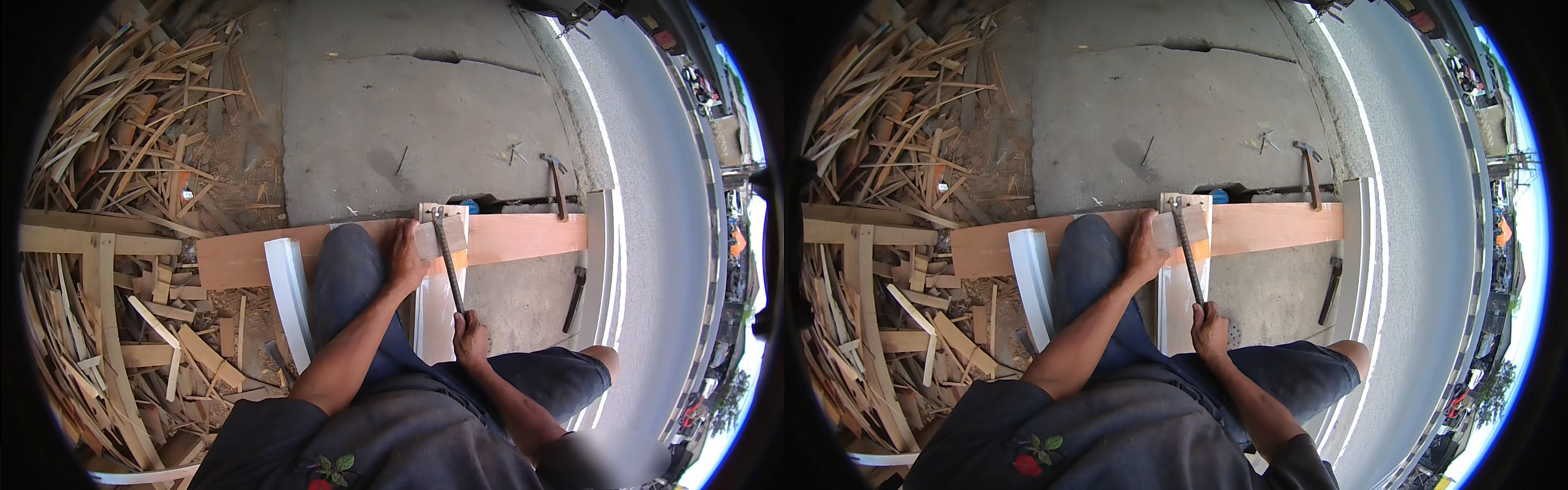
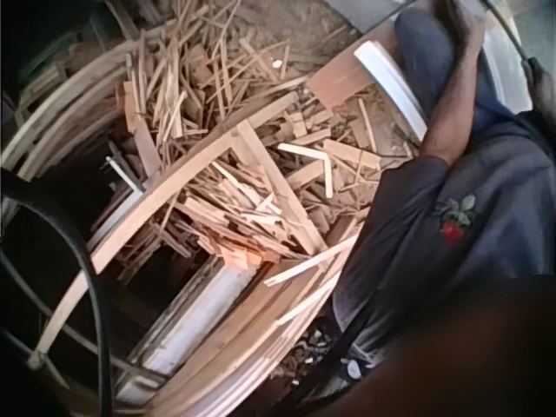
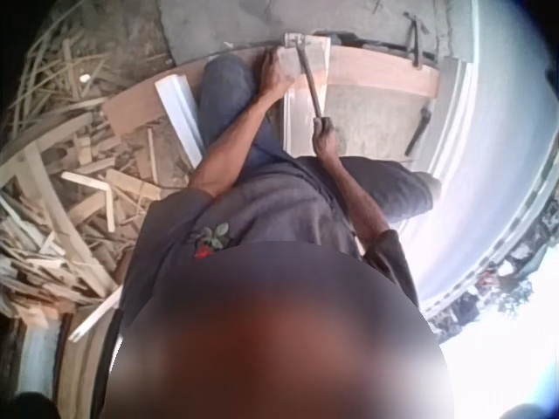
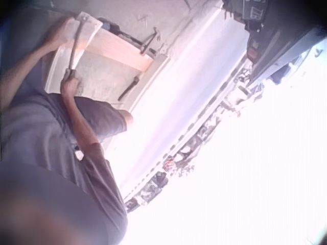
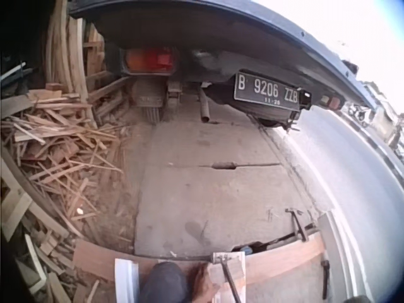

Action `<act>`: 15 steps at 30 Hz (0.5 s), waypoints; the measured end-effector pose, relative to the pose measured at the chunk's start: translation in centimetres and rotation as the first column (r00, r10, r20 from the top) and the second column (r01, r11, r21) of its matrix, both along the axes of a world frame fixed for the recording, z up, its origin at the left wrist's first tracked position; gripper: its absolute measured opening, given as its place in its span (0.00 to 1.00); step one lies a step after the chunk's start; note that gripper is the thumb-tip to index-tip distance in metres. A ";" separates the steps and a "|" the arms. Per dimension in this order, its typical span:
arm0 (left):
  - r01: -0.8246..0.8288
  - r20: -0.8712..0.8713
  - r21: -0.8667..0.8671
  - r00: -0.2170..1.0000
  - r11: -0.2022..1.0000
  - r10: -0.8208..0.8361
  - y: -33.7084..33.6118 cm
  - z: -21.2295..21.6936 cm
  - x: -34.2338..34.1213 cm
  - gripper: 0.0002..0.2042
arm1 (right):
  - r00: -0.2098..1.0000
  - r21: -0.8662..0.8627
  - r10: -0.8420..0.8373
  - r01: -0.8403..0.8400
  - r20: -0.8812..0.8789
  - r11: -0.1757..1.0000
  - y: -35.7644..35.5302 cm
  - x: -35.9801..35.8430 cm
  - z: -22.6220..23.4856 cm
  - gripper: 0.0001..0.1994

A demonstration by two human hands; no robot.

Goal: The person hammers nails into a white wooden plank while sitting on the ground, then stands and carries the plank into a workshop. Inside, they hammer nails into another plank, flip it, and mark it with a pen before placing it aside.

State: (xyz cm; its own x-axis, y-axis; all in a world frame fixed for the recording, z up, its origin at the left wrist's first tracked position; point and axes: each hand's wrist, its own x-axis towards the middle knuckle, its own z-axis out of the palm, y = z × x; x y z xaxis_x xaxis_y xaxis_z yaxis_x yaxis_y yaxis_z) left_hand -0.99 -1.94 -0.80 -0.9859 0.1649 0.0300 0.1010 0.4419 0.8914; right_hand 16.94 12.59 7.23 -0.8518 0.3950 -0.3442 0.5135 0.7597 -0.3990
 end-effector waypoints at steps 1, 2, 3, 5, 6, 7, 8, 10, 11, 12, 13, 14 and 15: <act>0.015 0.006 -0.004 1.000 1.000 -0.015 0.1 0.0 -0.1 0.46 | 0.998 -0.029 -0.008 0.007 -0.055 1.000 -0.2 0.2 -1.0 0.17; -0.001 -0.025 0.033 1.000 0.999 0.002 0.2 0.0 0.0 0.45 | 0.997 -0.052 -0.021 0.018 -0.067 0.998 -0.2 0.4 -1.8 0.17; 0.005 -0.012 0.050 1.000 0.999 -0.004 0.3 0.0 0.0 0.44 | 0.998 -0.051 -0.026 0.023 -0.051 0.998 -0.1 0.5 -2.5 0.18; 0.007 -0.001 0.055 1.000 0.998 -0.007 0.4 0.2 0.0 0.43 | 0.999 -0.061 -0.048 0.047 -0.013 0.997 0.2 0.6 -3.2 0.21; -0.008 -0.002 0.044 1.000 0.999 0.008 0.4 0.2 0.0 0.43 | 0.999 -0.081 -0.038 0.036 -0.029 0.996 0.4 0.5 -3.4 0.23; -0.008 0.058 0.028 0.998 1.000 0.006 0.5 0.2 0.2 0.43 | 0.999 -0.080 -0.038 0.038 0.005 0.996 0.6 0.6 -3.6 0.24; -0.036 0.005 0.043 0.999 0.998 0.036 0.5 0.2 0.2 0.42 | 1.000 -0.126 -0.021 0.022 0.011 0.992 0.8 0.5 -3.8 0.26; -0.029 0.027 0.039 0.999 0.999 0.028 0.5 0.0 0.3 0.42 | 0.991 -0.177 -0.036 0.058 0.127 0.982 1.0 0.4 -4.3 0.29; -0.022 0.034 0.048 0.999 0.999 0.020 0.5 -0.1 0.4 0.41 | 0.996 -0.126 -0.013 0.024 0.087 0.992 0.9 0.4 -4.7 0.32; -0.016 0.053 0.054 0.999 0.998 0.013 0.6 -0.3 0.4 0.40 | 0.999 -0.091 -0.018 0.021 0.028 0.996 0.9 0.5 -5.3 0.32; -0.034 0.025 0.085 0.999 0.996 0.032 0.7 -0.5 0.3 0.39 | 1.000 -0.060 -0.008 0.009 0.010 0.998 0.9 0.5 -6.0 0.31; -0.040 0.005 0.005 0.999 0.999 0.040 0.9 -0.8 0.4 0.40 | 0.999 -0.019 0.022 -0.022 -0.041 1.000 1.1 0.8 -6.7 0.31; -0.070 -0.067 -0.049 0.996 0.996 0.066 1.1 -1.1 0.3 0.41 | 0.992 0.024 0.047 -0.044 -0.115 0.999 1.1 1.0 -7.5 0.30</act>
State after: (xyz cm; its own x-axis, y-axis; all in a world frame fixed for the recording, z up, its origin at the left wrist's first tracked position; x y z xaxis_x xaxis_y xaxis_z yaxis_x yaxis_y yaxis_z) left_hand -0.70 -0.84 -1.93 -0.9911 0.1006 0.0877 0.1263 0.4949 0.8597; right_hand 17.97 13.68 -0.24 -0.9027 0.3611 -0.2340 0.4294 0.7904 -0.4369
